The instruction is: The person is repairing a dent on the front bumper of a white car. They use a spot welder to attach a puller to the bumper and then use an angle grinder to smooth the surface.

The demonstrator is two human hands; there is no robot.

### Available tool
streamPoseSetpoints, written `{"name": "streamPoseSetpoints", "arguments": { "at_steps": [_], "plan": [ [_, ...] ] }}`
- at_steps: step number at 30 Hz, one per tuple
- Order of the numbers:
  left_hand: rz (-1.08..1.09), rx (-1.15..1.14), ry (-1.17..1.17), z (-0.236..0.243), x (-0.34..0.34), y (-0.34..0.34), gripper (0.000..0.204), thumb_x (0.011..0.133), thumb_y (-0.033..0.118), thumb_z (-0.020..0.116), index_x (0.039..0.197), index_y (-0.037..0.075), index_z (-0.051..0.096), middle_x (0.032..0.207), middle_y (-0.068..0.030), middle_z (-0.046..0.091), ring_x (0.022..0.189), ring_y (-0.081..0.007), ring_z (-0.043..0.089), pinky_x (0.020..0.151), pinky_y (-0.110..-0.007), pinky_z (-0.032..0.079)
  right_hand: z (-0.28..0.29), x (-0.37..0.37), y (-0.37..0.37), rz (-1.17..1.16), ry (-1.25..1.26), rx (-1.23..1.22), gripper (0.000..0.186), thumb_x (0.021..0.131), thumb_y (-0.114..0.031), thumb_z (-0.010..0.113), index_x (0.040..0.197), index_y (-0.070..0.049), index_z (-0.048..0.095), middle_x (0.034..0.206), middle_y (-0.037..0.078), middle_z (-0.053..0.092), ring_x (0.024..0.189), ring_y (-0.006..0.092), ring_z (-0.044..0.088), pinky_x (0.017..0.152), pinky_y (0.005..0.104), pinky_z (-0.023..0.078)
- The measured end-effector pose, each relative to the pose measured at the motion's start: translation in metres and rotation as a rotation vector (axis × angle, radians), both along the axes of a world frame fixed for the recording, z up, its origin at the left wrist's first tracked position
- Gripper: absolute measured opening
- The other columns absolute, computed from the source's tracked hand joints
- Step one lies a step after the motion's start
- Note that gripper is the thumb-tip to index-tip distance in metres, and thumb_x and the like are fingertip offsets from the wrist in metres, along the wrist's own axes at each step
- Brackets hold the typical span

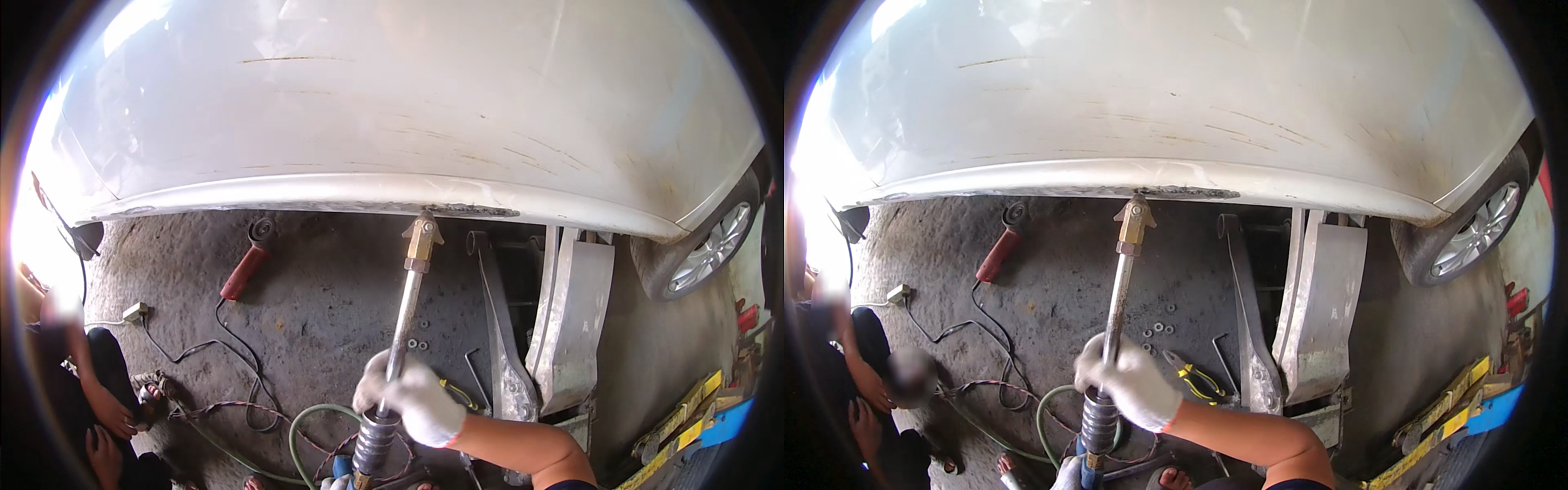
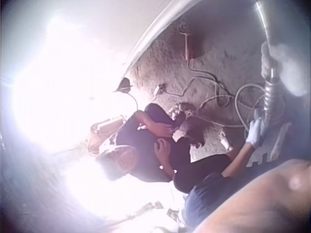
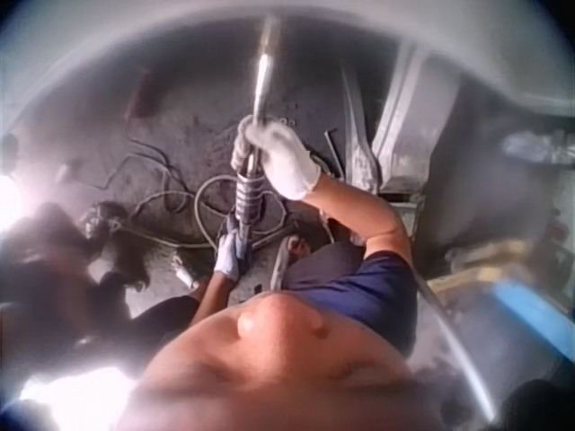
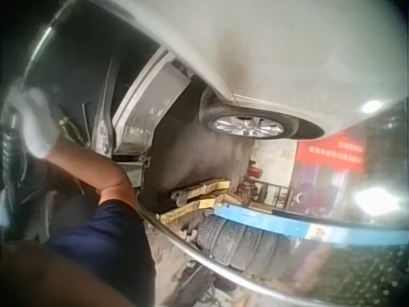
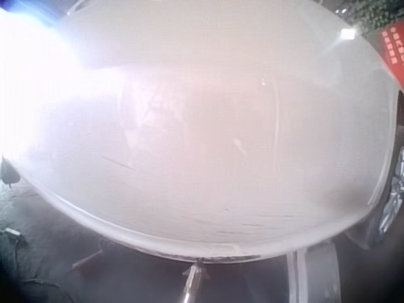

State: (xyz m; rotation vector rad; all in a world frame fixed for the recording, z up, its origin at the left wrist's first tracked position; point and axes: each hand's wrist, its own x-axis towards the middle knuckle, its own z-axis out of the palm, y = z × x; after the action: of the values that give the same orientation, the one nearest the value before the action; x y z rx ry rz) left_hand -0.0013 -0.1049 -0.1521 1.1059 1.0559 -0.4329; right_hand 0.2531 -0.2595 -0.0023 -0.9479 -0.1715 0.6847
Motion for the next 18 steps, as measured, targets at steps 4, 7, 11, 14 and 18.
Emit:
{"name": "streamPoseSetpoints", "arguments": {
  "at_steps": [4,7,11,14,18],
  "plan": [
    [0.007,0.083,-0.081,0.028,0.014,-0.006,0.031,0.103,0.026,0.042,0.122,0.010,0.061,0.070,0.0011,0.052,0.059,-0.0095,0.048,0.052,-0.029,0.040,0.029,0.006,0.003,-0.073,0.479,0.244,0.028,0.100,-0.032,0.060,0.084,-0.011,0.051,0.070,0.000,0.051,0.064,0.0132,0.050,0.065,0.0291,0.044],
    [-0.188,0.088,-0.100,0.031,0.011,0.002,0.031,0.104,0.029,0.042,0.124,0.011,0.058,0.084,-0.0012,0.058,0.070,-0.0112,0.053,0.060,-0.029,0.044,0.019,0.019,0.005,0.073,0.529,0.224,0.044,0.101,-0.041,0.055,0.067,-0.015,0.044,0.058,-0.002,0.040,0.052,0.0128,0.040,0.053,0.0301,0.036],
    [-0.048,-0.064,0.048,0.031,0.005,0.000,0.030,0.103,0.034,0.049,0.121,0.010,0.055,0.099,-0.0038,0.061,0.081,-0.0154,0.057,0.068,-0.030,0.048,-0.004,0.035,0.005,0.522,0.492,0.742,0.054,0.101,-0.037,0.051,0.056,-0.019,0.028,0.045,-0.007,0.020,0.035,0.0094,0.017,0.038,0.0281,0.018],
    [-0.160,-0.041,0.104,0.042,0.015,-0.003,0.032,0.102,0.036,0.052,0.121,0.011,0.054,0.104,-0.0060,0.060,0.092,-0.0159,0.055,0.078,-0.031,0.047,-0.028,0.047,0.006,0.675,0.370,0.943,0.046,0.096,-0.028,0.055,0.057,-0.017,0.035,0.046,-0.005,0.026,0.036,0.0103,0.024,0.037,0.0283,0.022],
    [-0.162,-0.065,0.094,0.033,0.014,0.004,0.028,0.102,0.034,0.050,0.117,0.011,0.057,0.101,-0.0047,0.058,0.091,-0.0148,0.054,0.078,-0.029,0.046,-0.023,0.044,0.004,0.603,0.388,0.811,0.047,0.097,-0.030,0.056,0.057,-0.016,0.036,0.047,-0.004,0.028,0.037,0.0108,0.025,0.038,0.0290,0.024]
  ]
}}
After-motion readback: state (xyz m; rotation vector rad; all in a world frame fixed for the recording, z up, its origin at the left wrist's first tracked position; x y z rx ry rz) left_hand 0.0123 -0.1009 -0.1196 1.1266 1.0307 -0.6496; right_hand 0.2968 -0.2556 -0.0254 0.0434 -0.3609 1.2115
